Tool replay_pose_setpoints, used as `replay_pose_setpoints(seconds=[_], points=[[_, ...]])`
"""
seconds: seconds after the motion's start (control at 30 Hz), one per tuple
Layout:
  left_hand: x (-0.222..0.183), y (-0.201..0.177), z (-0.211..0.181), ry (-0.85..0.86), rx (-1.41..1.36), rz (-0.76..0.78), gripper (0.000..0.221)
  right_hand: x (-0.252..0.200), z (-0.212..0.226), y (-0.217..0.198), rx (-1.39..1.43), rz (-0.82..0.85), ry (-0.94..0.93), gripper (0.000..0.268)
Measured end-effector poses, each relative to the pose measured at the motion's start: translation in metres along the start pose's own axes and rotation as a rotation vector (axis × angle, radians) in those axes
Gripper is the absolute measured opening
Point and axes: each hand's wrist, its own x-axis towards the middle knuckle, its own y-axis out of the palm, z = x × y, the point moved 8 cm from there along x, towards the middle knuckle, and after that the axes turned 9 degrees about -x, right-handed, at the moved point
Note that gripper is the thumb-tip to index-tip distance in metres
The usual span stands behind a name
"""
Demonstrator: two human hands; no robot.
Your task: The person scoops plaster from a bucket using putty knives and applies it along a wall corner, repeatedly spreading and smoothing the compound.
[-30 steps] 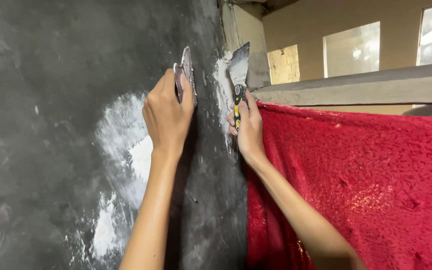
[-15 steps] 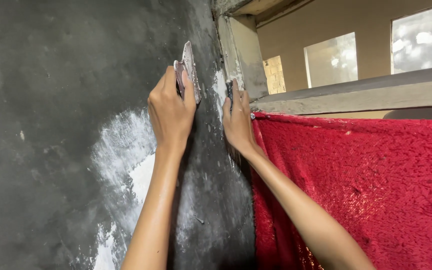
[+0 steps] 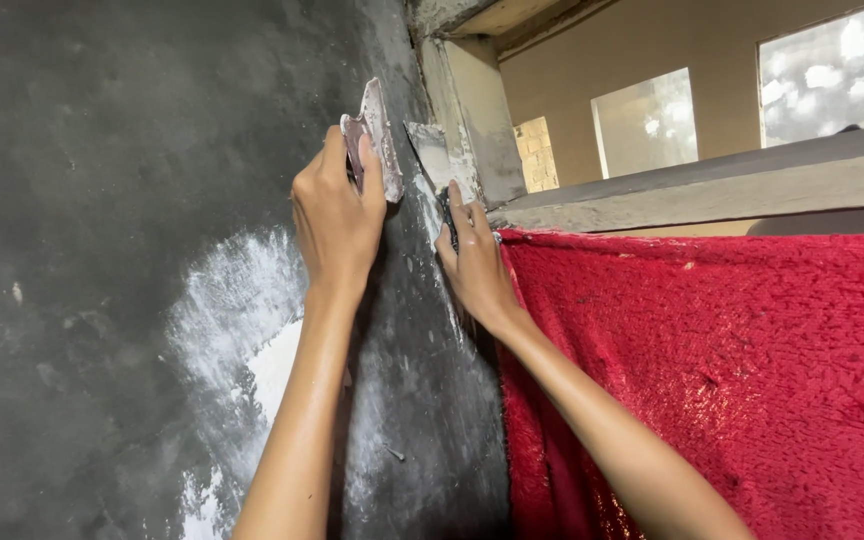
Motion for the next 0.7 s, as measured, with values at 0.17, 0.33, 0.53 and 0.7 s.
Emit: replay_pose_setpoints(seconds=[0.17,0.33,0.53,0.7], points=[[0.003,0.018,0.001,-0.024,-0.002,-0.052,0.025,0.0,0.003,-0.011,0.027,-0.039,-0.075,0.061],[0.009,0.038,0.009,-0.073,0.02,-0.057,0.027,-0.003,-0.009,-0.009,0.085,0.051,0.019,0.064],[0.021,0.073,0.019,-0.132,0.135,-0.03,0.036,-0.004,-0.013,-0.01,0.069,0.017,-0.023,0.064],[0.018,0.09,0.025,-0.089,0.223,-0.009,0.034,-0.004,-0.015,-0.014,0.117,0.051,0.007,0.064]])
